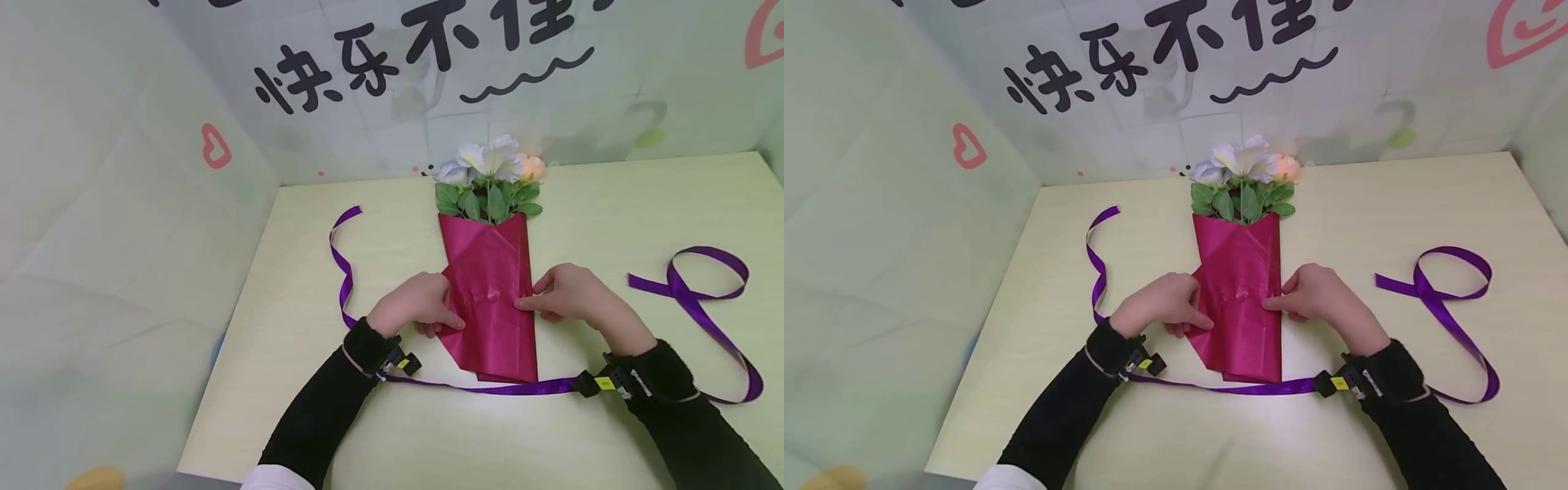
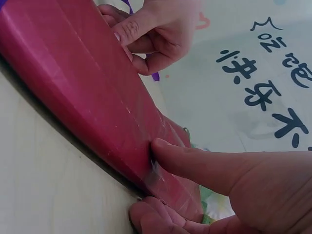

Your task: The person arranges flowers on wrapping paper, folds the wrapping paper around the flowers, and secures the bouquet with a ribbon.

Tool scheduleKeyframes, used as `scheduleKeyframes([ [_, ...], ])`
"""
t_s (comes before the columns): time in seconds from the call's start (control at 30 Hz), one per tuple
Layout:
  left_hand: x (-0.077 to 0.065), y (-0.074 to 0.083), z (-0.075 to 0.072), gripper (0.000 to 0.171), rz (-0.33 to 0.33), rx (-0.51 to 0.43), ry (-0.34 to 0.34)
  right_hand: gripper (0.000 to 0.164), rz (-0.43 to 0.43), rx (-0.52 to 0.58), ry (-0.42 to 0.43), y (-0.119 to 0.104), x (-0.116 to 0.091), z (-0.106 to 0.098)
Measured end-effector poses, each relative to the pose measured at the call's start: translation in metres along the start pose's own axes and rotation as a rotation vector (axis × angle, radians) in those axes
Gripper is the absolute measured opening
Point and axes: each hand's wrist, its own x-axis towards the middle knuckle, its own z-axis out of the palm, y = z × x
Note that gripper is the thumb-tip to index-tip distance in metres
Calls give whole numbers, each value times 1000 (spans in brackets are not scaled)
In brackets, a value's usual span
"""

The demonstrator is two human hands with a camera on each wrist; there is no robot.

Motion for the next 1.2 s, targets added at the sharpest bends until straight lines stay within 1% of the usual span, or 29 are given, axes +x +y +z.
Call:
scheduleKeyframes([
  [0.17, 2, -3, 0, 37, 5, -22, -28, 55, -10, -30, 11, -4, 1, 6],
  [0.27, 5, -5, -1, 42, 18, -11, -51, 58, -21, -23, 12, -5, 0, 8],
  [0.33, 6, -7, 0, 47, 18, -10, -68, 59, -30, 18, 5, -5, -1, 9],
  [0.47, 8, -8, 0, 56, -5, -27, -75, 69, -60, 156, -37, -1, 0, 13],
  [0.53, 9, -8, 0, 57, -13, -35, -67, 75, -71, 224, -60, 1, 2, 15],
  [0.6, 9, -8, 1, 57, -16, -33, -49, 79, -75, 265, -73, 2, 3, 16],
  [0.77, 8, -5, 4, 53, -17, 23, 15, 78, -75, 304, -74, 4, 5, 20],
  [0.87, 9, -4, 5, 52, 0, 68, 45, 78, -77, 321, -65, 3, 5, 25],
  [0.93, 10, -4, 6, 50, 12, 79, 59, 76, -87, 344, -56, 1, 5, 28],
  [1.07, 12, -4, 5, 47, 27, 93, 58, 74, -115, 383, -24, -2, 4, 34],
  [1.2, 10, -2, 2, 49, 36, 102, 45, 81, -120, 444, -14, -2, 6, 40],
])
